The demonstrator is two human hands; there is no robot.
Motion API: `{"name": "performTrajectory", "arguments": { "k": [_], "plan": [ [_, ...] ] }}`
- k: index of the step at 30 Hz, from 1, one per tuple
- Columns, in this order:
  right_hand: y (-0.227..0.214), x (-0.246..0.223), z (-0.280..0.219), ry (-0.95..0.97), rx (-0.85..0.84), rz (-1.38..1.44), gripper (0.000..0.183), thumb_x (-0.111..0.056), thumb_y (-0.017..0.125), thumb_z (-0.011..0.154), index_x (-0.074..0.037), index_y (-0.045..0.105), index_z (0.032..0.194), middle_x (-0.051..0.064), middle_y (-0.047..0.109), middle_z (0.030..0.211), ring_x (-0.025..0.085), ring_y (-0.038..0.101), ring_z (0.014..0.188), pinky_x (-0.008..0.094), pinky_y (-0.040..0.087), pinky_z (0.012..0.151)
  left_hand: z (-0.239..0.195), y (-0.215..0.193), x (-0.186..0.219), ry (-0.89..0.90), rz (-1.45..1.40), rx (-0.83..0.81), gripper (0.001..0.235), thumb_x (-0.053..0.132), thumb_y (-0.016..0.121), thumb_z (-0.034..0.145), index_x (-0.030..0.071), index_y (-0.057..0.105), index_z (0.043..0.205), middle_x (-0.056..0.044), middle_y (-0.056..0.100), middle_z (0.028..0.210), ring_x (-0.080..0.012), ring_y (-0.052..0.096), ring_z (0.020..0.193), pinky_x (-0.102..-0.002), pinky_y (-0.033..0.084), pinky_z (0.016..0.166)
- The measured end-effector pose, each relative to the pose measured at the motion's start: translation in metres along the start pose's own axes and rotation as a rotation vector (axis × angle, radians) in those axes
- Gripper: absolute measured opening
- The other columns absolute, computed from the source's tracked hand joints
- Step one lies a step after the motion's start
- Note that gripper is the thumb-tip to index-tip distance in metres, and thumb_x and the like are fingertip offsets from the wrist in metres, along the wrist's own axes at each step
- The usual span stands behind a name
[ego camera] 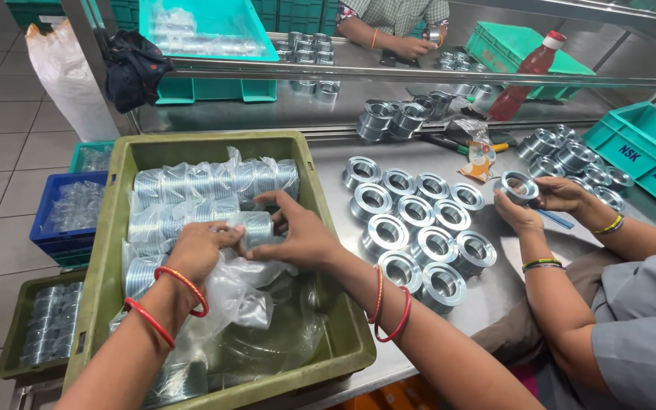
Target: Packing cylindrical metal components into individual plastic bags and arranging them in a storage bin.
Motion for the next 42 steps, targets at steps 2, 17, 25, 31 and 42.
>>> {"name": "performTrajectory", "arguments": {
  "k": [2, 17, 25, 31, 42],
  "plan": [
    [-0.001, -0.01, -0.004, 0.069, -0.025, -0.046, 0.089, -0.031, 0.091, 0.067, -0.014, 0.049, 0.143, 0.009, 0.067, 0.093, 0.018, 0.066, 0.089, 0.031, 0.054, 0.081, 0.002, -0.003, -0.002, -0.013, 0.007, 0.029, 0.027, 0.014, 0.07, 0.092, -0.005, 0.068, 0.072, -0.011, 0.066, 0.069, -0.0191, 0.059, 0.062, -0.035, 0.049, 0.06],
    [-0.01, 0.023, 0.001, -0.11, -0.019, 0.599, 0.082, 0.005, 0.081, 0.081, -0.01, 0.032, 0.145, 0.014, 0.066, 0.123, 0.021, 0.064, 0.119, 0.037, 0.054, 0.101, -0.03, 0.039, 0.033, -0.033, 0.146, 0.02, 0.039, 0.04, 0.065, 0.093, 0.003, 0.068, 0.106, -0.008, 0.071, 0.094, -0.0156, 0.066, 0.089, -0.03, 0.054, 0.076],
    [-0.006, 0.001, -0.002, -0.08, -0.117, 0.832, 0.096, 0.006, 0.08, 0.077, -0.014, 0.026, 0.153, 0.014, 0.064, 0.127, 0.022, 0.062, 0.122, 0.038, 0.055, 0.102, 0.0, 0.023, -0.005, 0.035, -0.122, -0.071, 0.046, 0.04, 0.063, 0.096, 0.002, 0.069, 0.123, -0.009, 0.075, 0.101, -0.0194, 0.069, 0.089, -0.035, 0.058, 0.072],
    [0.003, -0.001, -0.003, 0.206, -0.116, 0.668, 0.09, -0.005, 0.081, 0.078, -0.013, 0.031, 0.152, 0.012, 0.071, 0.118, 0.019, 0.069, 0.104, 0.034, 0.055, 0.085, -0.011, -0.002, 0.015, 0.263, 0.415, 0.353, 0.033, 0.034, 0.071, 0.094, 0.004, 0.078, 0.105, -0.008, 0.077, 0.084, -0.014, 0.066, 0.075, -0.032, 0.052, 0.068],
    [0.006, 0.051, 0.016, 0.136, 0.016, 0.542, 0.068, -0.006, 0.088, 0.073, 0.004, 0.055, 0.131, 0.013, 0.071, 0.112, 0.019, 0.071, 0.099, 0.032, 0.06, 0.085, 0.008, -0.022, 0.014, 0.41, -0.135, 0.282, 0.021, 0.016, 0.071, 0.097, -0.001, 0.07, 0.085, -0.005, 0.067, 0.076, -0.0117, 0.057, 0.063, -0.03, 0.047, 0.057]
  ]
}}
Point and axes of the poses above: each hand's wrist, its own z-axis towards the middle knuckle, its own y-axis out of the palm, x = y × z, the point moved 6 cm from there along z, towards the middle knuckle
